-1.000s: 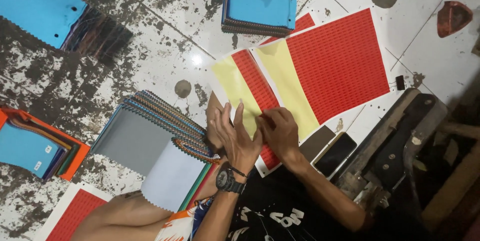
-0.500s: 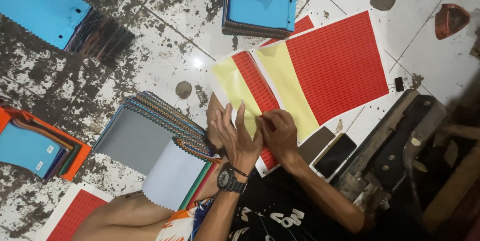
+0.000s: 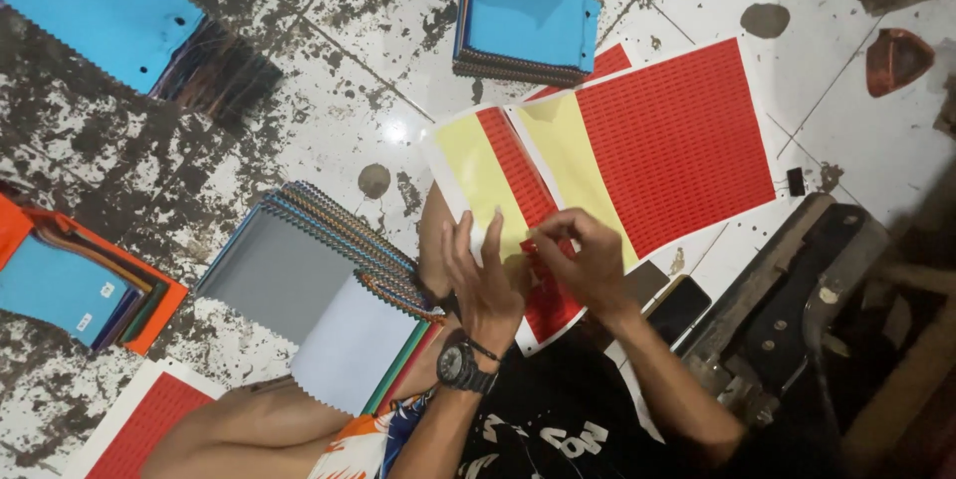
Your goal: Applying small adhesive labels to fabric swatches while sitting on the floor.
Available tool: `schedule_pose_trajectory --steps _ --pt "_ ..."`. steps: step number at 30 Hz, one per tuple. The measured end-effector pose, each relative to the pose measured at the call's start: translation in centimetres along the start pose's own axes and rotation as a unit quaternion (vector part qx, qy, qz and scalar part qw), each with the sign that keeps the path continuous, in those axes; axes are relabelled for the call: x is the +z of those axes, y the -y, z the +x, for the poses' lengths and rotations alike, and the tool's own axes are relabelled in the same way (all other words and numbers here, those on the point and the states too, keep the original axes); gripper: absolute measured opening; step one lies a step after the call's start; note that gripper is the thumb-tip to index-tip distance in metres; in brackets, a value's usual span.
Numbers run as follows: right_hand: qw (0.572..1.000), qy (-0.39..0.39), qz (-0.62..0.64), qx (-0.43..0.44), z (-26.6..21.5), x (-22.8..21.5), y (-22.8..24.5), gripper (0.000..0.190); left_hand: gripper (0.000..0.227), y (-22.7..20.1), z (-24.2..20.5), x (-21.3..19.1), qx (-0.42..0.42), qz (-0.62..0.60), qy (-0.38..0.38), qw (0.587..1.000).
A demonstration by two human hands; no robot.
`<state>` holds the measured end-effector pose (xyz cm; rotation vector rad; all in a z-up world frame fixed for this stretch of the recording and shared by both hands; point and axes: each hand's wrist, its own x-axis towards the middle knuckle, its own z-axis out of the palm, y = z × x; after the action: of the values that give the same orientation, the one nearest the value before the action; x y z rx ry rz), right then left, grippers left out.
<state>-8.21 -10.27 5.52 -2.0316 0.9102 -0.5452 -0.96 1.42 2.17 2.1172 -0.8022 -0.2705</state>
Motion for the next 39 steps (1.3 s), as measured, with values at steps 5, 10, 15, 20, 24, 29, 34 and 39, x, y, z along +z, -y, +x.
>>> schedule_pose_trajectory --steps 5,10,15,20,24,29,34,39 --pt "0.979 0.111 -0.005 -0.17 4.0 -4.1 5.0 0.009 0.056 -4.5 0.6 -5.5 0.045 -0.187 -0.084 0.978" --pt "0.889 0.292 -0.052 -0.349 6.8 -5.8 11.2 0.023 0.053 -7.2 2.7 -12.8 0.007 -0.321 -0.107 0.941" --pt "0.847 0.408 -0.112 -0.321 7.8 -3.3 15.5 0.014 0.055 -6.4 3.5 -16.2 0.05 -0.37 -0.122 0.92" --pt "0.849 0.361 -0.033 -0.384 8.5 0.7 19.5 0.032 0.06 -2.7 2.0 -20.4 -0.014 -0.402 -0.207 0.892" --pt "0.879 0.369 0.075 -0.291 8.6 6.0 22.1 0.019 0.041 2.4 1.3 -23.5 -0.051 -0.349 -0.244 0.903" --pt "0.853 0.455 0.097 -0.235 8.3 12.0 22.8 0.016 0.049 3.4 1.0 -26.1 -0.108 -0.37 -0.267 0.883" --pt "0.811 0.544 0.087 -0.196 8.5 14.1 24.0 0.013 0.049 5.3 0.8 -27.0 -0.17 -0.356 -0.225 0.891" --pt "0.794 0.572 0.044 -0.199 8.8 15.4 22.9 0.01 0.059 7.2 1.1 -25.9 -0.176 -0.296 -0.22 0.913"
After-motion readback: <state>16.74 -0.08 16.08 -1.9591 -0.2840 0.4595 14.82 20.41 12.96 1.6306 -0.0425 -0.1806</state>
